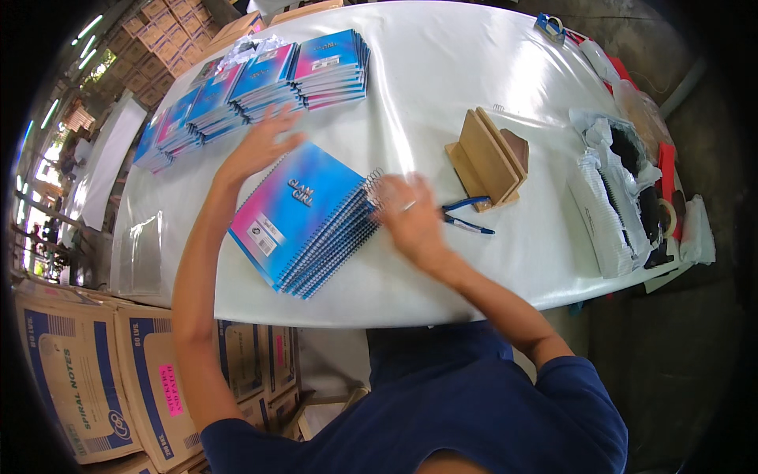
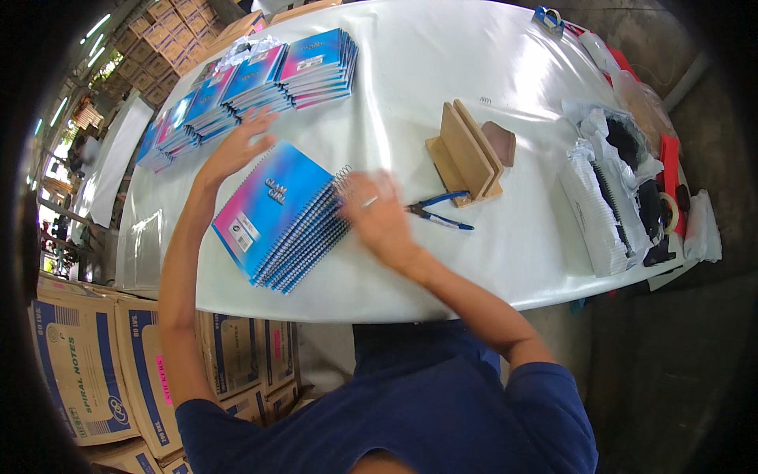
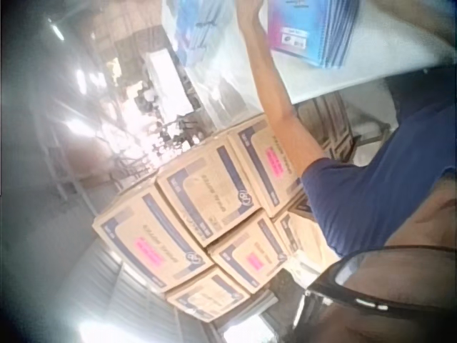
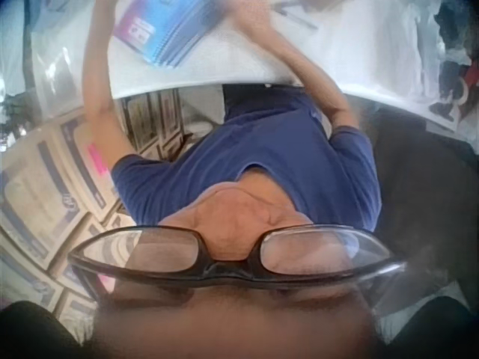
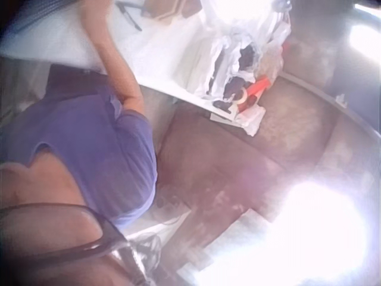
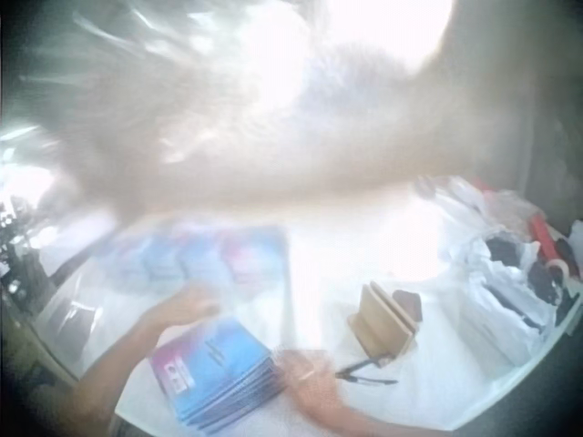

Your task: The person trims the excess spiral wire on a stack of notebooks using pliers and moves the stack to join other piles on the table.

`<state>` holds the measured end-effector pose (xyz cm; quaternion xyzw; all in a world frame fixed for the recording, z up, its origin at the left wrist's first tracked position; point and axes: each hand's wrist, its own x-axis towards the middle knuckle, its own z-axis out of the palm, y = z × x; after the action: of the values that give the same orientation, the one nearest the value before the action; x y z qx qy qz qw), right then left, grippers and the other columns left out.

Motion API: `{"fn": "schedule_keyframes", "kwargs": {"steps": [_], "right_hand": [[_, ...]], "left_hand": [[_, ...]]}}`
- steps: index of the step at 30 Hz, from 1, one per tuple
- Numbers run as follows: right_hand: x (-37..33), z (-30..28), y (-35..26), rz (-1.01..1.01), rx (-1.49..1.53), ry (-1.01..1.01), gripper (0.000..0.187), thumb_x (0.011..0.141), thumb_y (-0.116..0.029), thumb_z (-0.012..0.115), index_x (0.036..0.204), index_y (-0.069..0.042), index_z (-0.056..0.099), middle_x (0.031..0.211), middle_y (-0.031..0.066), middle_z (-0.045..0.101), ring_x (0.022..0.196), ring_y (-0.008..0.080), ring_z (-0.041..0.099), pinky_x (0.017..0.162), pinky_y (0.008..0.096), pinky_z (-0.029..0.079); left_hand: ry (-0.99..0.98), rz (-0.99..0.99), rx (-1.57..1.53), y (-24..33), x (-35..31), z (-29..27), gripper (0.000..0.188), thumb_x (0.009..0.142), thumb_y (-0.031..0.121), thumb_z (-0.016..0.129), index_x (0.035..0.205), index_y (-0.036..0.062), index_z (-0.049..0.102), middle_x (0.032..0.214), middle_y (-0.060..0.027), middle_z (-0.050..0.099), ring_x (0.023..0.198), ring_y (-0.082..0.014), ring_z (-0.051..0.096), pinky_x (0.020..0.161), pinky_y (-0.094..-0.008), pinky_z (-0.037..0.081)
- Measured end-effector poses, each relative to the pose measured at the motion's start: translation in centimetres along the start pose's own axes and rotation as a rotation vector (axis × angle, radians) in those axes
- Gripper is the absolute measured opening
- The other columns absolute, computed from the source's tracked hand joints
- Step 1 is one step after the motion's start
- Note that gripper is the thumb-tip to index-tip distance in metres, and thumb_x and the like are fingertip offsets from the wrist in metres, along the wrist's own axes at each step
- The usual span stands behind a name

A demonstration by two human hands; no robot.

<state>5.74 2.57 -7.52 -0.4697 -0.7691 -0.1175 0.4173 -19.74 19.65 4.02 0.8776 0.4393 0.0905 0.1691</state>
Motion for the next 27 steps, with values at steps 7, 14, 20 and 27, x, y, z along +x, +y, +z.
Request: {"fn": "schedule_keyframes", "kwargs": {"steps": [7, 14, 20, 27], "right_hand": [[-2.9, -6.6, 8.6, 0.166, -0.174, -0.682, 0.031, 0.069, -0.004, 0.069, 0.098, 0.002, 0.059, 0.103, 0.0169, 0.058, 0.098, 0.0311, 0.058, 0.082, 0.0445, 0.048], [-3.3, -6.9, 5.6, 0.087, -0.347, -0.640, 0.024, 0.073, -0.008, 0.070, 0.096, -0.004, 0.061, 0.102, 0.0126, 0.056, 0.107, 0.0256, 0.053, 0.078, 0.0381, 0.045], [-6.3, -6.8, 7.8, 0.011, -0.313, -0.447, 0.037, 0.080, -0.035, 0.071, 0.098, -0.006, 0.060, 0.111, 0.0123, 0.054, 0.103, 0.0232, 0.052, 0.076, 0.0356, 0.044], [-4.6, -5.0, 2.4, 0.860, 1.255, -0.198, 0.051, 0.091, -0.053, 0.052, 0.093, -0.002, 0.055, 0.065, 0.0037, 0.051, 0.057, 0.0180, 0.053, 0.059, 0.0319, 0.046]], "left_hand": [[-0.710, 0.033, 0.470, 12.1, 3.1, 5.4, 0.091, 0.067, 0.065, 0.069, 0.139, 0.0120, 0.048, 0.143, -0.0185, 0.044, 0.142, -0.0382, 0.020, 0.113, -0.0600, 0.013], [-0.590, 0.022, 0.654, 13.6, 1.3, 6.8, 0.072, 0.067, 0.048, 0.074, 0.130, 0.0174, 0.058, 0.123, -0.0144, 0.062, 0.136, -0.0361, 0.036, 0.112, -0.0613, 0.017], [-0.567, 0.033, 0.494, 11.5, 1.6, 7.5, 0.054, 0.064, 0.043, 0.074, 0.111, 0.0166, 0.071, 0.124, -0.0184, 0.060, 0.134, -0.0339, 0.040, 0.110, -0.0628, 0.016], [-0.626, 0.092, 0.404, 12.2, 1.2, 5.6, 0.058, 0.069, 0.048, 0.074, 0.116, 0.0128, 0.068, 0.132, 0.0021, 0.058, 0.142, -0.0359, 0.022, 0.110, -0.0661, 0.009]]}}
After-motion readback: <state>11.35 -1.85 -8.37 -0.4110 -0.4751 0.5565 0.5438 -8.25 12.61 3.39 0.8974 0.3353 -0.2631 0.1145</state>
